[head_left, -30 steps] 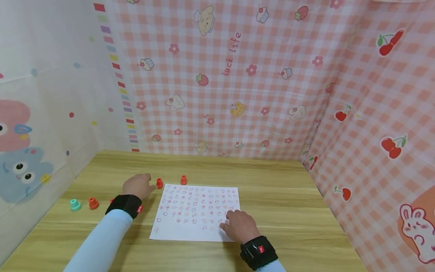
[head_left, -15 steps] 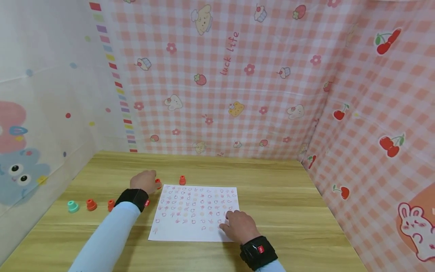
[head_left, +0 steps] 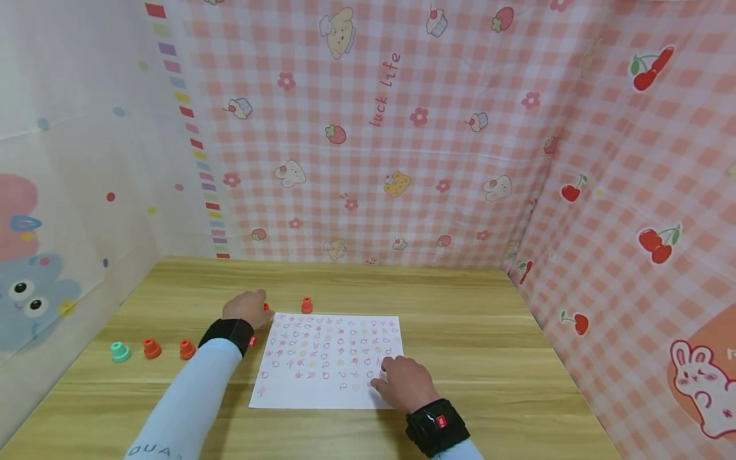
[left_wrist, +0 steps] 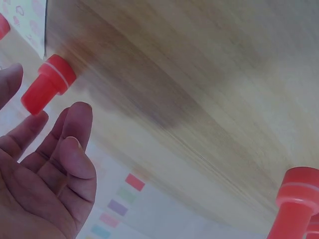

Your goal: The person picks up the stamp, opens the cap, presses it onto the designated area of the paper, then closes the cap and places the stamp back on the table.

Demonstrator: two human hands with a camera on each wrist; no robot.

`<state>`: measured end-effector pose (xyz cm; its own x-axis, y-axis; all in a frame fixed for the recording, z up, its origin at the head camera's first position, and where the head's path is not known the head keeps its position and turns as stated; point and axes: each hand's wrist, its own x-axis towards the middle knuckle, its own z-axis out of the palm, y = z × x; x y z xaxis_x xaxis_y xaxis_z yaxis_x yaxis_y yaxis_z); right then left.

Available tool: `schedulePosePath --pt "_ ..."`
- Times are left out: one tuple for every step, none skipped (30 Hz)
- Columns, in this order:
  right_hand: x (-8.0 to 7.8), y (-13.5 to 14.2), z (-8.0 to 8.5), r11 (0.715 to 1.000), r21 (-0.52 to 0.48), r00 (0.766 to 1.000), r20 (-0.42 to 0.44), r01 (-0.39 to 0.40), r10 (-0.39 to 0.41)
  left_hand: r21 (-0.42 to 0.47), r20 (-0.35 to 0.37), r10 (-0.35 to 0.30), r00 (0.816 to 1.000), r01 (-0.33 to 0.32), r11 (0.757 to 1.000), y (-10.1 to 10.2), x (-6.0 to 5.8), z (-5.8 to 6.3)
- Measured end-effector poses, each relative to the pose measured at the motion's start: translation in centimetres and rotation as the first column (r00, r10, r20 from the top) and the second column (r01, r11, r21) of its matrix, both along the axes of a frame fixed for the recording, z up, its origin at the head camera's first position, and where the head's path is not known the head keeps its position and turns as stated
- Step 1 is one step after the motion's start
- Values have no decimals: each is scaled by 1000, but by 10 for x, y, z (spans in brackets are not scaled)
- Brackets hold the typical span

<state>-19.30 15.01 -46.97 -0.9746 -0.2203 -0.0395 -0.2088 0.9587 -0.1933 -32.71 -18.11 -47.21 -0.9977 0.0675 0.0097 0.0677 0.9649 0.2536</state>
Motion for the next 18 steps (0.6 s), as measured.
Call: schedulePosePath --pt "0 0 0 1000 -1 1000 2 1 -1 3 -2 -5 1000 5 1000 0 -1 -1" --pt "0 0 0 1000 -4 1000 6 3 -3 3 -6 -8 1000 8 1000 1 -2 -2" --pt "0 0 0 1000 -6 1000 10 5 -5 4 -8 -12 1000 12 1000 1 -2 -3" --pt "0 1 -1 1000 -10 1000 14 5 -5 5 -11 -17 1000 17 1000 2 -3 -4" --pt "-1 1 -1 1000 -13 1000 18 6 -5 4 -13 -23 1000 23 1000 2 -4 -5" --pt "-1 1 -1 1000 -14 1000 22 7 -6 3 -15 -27 1000 27 1000 3 -4 -5" --pt "-1 1 -1 1000 -18 1000 27 9 -8 0 -18 -33 999 33 999 3 -4 -5" --pt "-1 1 -1 1000 -20 999 33 11 -10 -2 -19 -35 999 35 999 3 -4 -5" --pt "-1 1 -2 1000 -23 999 35 12 -12 -2 -21 -40 999 40 999 4 -4 -5" --pt "-1 1 -2 1000 -26 999 38 14 -13 -9 -25 -45 999 45 999 4 -4 -4" --pt "-1 1 -2 1000 -26 999 39 15 -14 -14 -26 -49 998 48 999 4 -3 -4" --pt "-2 2 -3 999 -28 999 38 15 -14 -18 -28 -51 998 51 999 5 -3 -3" --pt "-2 2 -3 999 -30 999 38 16 -14 -21 -28 -54 998 54 998 5 -2 -2" --pt "-2 2 -3 999 -29 999 35 15 -14 -22 -27 -55 998 55 998 6 -1 -2" --pt "-2 2 -3 999 -29 999 35 15 -14 -22 -26 -57 998 56 998 6 -1 -2" --pt "-2 2 -3 1000 -26 999 34 14 -13 -20 -24 -55 998 55 998 6 -1 -2" --pt "-2 2 -3 1000 -24 999 35 14 -13 -15 -20 -54 998 53 998 6 -1 -2" --pt "-2 2 -3 1000 -23 999 36 15 -14 -8 -17 -52 998 52 999 5 -1 -2"
